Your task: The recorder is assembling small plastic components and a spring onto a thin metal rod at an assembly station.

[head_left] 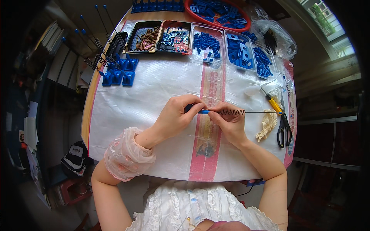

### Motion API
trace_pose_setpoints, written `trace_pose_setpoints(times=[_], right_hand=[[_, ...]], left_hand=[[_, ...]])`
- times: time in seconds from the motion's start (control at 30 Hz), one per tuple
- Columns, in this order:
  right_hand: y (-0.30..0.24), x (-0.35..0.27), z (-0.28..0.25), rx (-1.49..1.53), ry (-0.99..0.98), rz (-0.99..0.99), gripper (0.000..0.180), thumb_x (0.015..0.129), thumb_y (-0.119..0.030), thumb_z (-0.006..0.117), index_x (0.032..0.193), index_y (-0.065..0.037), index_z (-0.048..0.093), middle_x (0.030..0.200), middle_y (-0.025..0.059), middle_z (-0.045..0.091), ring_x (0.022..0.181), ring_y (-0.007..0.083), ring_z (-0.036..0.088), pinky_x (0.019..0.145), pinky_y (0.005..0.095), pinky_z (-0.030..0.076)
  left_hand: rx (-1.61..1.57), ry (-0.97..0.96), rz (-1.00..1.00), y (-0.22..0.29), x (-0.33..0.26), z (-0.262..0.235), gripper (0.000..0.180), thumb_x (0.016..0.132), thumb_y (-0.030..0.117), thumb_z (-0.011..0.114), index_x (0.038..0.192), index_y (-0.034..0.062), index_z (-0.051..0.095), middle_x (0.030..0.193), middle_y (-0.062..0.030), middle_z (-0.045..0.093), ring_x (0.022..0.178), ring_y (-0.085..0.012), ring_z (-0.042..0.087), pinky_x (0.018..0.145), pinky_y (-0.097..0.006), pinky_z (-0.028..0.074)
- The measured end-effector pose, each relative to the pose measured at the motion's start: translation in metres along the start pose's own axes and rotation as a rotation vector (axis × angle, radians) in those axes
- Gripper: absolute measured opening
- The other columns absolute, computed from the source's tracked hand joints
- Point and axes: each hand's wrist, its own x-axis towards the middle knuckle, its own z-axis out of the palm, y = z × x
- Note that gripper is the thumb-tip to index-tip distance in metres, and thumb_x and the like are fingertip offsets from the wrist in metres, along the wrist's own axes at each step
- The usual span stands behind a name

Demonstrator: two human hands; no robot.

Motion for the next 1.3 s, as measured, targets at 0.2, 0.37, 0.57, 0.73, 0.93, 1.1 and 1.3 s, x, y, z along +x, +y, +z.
trace_pose_setpoints(times=[0.2,0.37,0.57,0.73,0.93,1.1,1.3], right_hand=[[0.003,0.001,-0.002,0.042,0.011,0.02,0.009,0.086,0.002,0.068,0.096,0.001,0.067,0.088,0.0025,0.068,0.078,0.0051,0.062,0.066,0.018,0.048],[0.002,0.001,-0.002,0.036,0.029,0.047,0.009,0.087,-0.001,0.068,0.096,0.0,0.067,0.086,0.0024,0.068,0.076,0.0054,0.062,0.064,0.0184,0.049],[0.002,0.0,-0.003,0.006,0.03,0.041,0.009,0.087,-0.003,0.069,0.096,-0.001,0.067,0.084,0.0019,0.068,0.075,0.0056,0.063,0.064,0.0184,0.049],[0.002,0.0,-0.002,0.013,0.021,0.04,0.01,0.087,-0.002,0.068,0.097,0.0,0.067,0.087,0.0024,0.068,0.079,0.0059,0.064,0.066,0.0182,0.05],[0.001,0.001,0.001,0.015,0.008,-0.009,0.012,0.086,0.0,0.068,0.098,0.001,0.067,0.09,0.0031,0.068,0.083,0.006,0.063,0.07,0.018,0.05],[0.0,0.001,-0.001,-0.062,-0.015,0.002,0.011,0.086,0.002,0.068,0.097,0.002,0.068,0.089,0.0021,0.068,0.082,0.0045,0.061,0.07,0.0179,0.049],[-0.001,0.001,0.001,-0.061,0.001,0.004,0.011,0.085,0.001,0.069,0.096,0.001,0.069,0.086,0.0008,0.068,0.077,0.0032,0.06,0.067,0.0175,0.048]], left_hand=[[-0.092,0.015,-0.052,0.002,0.0,0.0,0.015,0.093,0.012,0.062,0.097,-0.0015,0.067,0.084,-0.0031,0.067,0.075,-0.006,0.058,0.066,-0.02,0.045],[-0.122,-0.033,-0.057,-0.005,0.0,-0.004,0.013,0.09,0.011,0.066,0.096,-0.0008,0.067,0.082,-0.0018,0.066,0.072,-0.0044,0.056,0.063,-0.018,0.044],[-0.072,-0.036,0.018,0.007,-0.001,-0.001,0.014,0.086,0.012,0.072,0.094,0.0013,0.067,0.077,0.0036,0.061,0.064,0.0,0.047,0.053,-0.017,0.036],[-0.125,-0.063,-0.034,0.008,-0.001,-0.003,0.013,0.087,0.011,0.07,0.095,0.0011,0.067,0.078,0.0043,0.059,0.065,0.0,0.045,0.054,-0.017,0.035],[-0.153,-0.087,-0.076,0.006,-0.001,-0.005,0.011,0.088,0.009,0.067,0.096,0.0006,0.066,0.08,0.0035,0.059,0.069,-0.0009,0.046,0.059,-0.017,0.036],[-0.206,-0.093,-0.1,-0.001,-0.001,-0.004,0.009,0.088,0.007,0.065,0.095,0.0001,0.066,0.081,0.0027,0.06,0.072,-0.0017,0.049,0.062,-0.017,0.039],[-0.209,-0.088,-0.122,-0.005,0.0,-0.005,0.01,0.089,0.008,0.065,0.094,-0.0004,0.066,0.082,0.0017,0.061,0.073,-0.0022,0.051,0.064,-0.018,0.04]])
